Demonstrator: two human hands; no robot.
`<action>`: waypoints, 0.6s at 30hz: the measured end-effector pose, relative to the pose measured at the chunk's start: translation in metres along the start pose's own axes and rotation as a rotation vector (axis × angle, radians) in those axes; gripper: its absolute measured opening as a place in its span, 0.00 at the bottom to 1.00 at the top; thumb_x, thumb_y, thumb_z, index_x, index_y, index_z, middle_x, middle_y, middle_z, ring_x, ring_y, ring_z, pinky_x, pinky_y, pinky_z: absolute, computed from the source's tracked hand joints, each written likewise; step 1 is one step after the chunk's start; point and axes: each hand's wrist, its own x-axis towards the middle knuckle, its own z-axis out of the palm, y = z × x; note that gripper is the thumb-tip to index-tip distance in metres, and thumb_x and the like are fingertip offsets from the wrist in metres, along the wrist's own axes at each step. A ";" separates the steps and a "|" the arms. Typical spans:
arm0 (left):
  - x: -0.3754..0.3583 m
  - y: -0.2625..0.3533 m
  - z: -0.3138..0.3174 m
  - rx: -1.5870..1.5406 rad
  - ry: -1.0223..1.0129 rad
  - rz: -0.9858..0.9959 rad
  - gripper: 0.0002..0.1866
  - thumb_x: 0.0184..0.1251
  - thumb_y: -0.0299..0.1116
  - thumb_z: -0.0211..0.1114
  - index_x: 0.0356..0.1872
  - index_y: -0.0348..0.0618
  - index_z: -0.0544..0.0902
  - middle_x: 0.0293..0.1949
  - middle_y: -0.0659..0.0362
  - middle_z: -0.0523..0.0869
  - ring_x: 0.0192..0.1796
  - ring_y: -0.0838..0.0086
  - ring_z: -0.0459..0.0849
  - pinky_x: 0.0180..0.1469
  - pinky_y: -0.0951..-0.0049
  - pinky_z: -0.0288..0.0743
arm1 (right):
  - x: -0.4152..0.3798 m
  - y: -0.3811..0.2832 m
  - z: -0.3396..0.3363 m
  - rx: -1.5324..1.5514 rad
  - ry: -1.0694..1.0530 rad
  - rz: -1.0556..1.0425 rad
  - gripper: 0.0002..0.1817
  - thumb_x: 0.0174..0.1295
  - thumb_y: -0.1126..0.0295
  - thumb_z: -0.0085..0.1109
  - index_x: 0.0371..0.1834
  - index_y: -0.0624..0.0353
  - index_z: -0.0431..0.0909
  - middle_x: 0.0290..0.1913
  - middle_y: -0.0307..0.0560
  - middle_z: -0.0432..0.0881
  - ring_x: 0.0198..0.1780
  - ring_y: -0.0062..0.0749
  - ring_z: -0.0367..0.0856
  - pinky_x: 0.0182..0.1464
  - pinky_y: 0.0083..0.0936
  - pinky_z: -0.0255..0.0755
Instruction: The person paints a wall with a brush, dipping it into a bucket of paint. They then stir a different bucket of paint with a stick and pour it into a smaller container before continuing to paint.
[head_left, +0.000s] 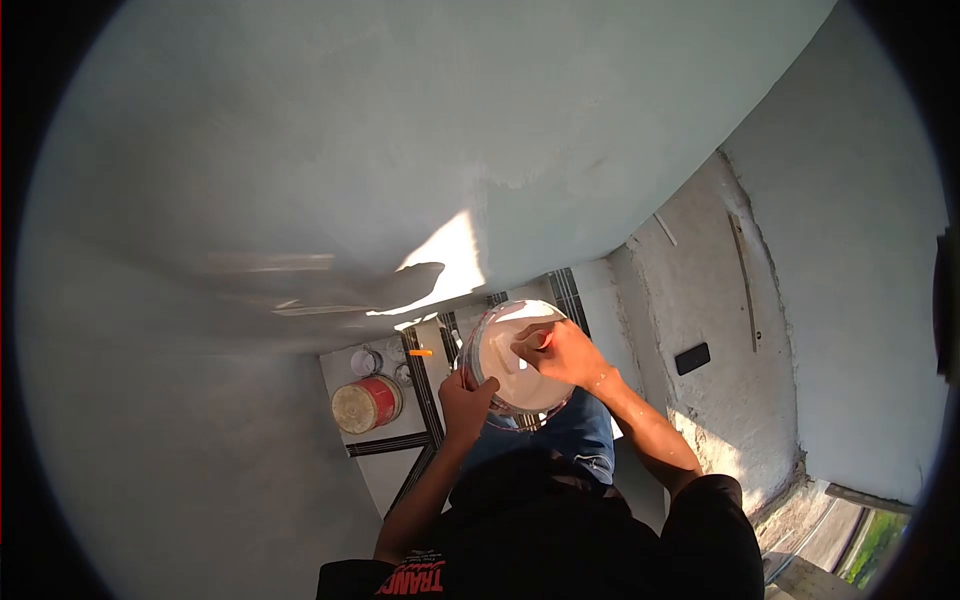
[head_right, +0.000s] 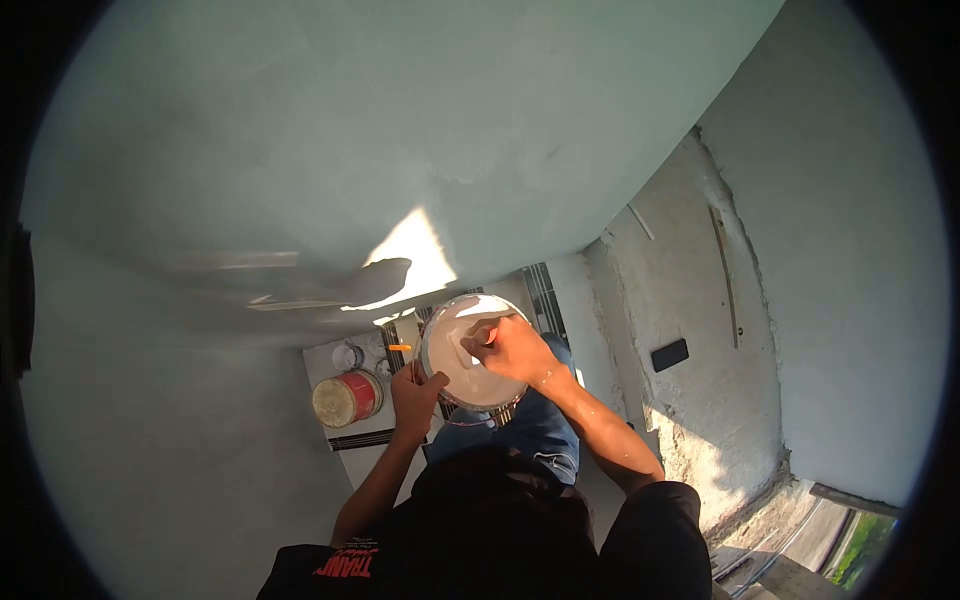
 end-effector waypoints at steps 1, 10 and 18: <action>-0.004 0.009 -0.004 -0.009 0.016 -0.001 0.17 0.48 0.26 0.72 0.18 0.41 0.68 0.17 0.66 0.70 0.19 0.84 0.68 0.22 0.76 0.65 | 0.003 -0.018 -0.013 0.052 -0.012 0.020 0.19 0.61 0.63 0.66 0.19 0.66 0.78 0.22 0.58 0.79 0.22 0.49 0.69 0.31 0.38 0.72; -0.011 0.080 0.004 -0.037 0.091 0.113 0.18 0.48 0.25 0.71 0.17 0.44 0.66 0.17 0.67 0.68 0.17 0.84 0.66 0.21 0.79 0.64 | 0.028 -0.082 -0.128 0.080 -0.174 0.112 0.15 0.61 0.62 0.67 0.44 0.62 0.88 0.29 0.56 0.86 0.29 0.33 0.84 0.37 0.29 0.77; -0.050 0.154 0.055 -0.133 0.171 0.028 0.18 0.46 0.23 0.69 0.17 0.47 0.64 0.18 0.69 0.65 0.19 0.84 0.64 0.20 0.79 0.66 | 0.039 -0.091 -0.203 0.032 -0.451 -0.233 0.15 0.58 0.65 0.65 0.42 0.64 0.87 0.41 0.58 0.88 0.42 0.53 0.87 0.48 0.36 0.80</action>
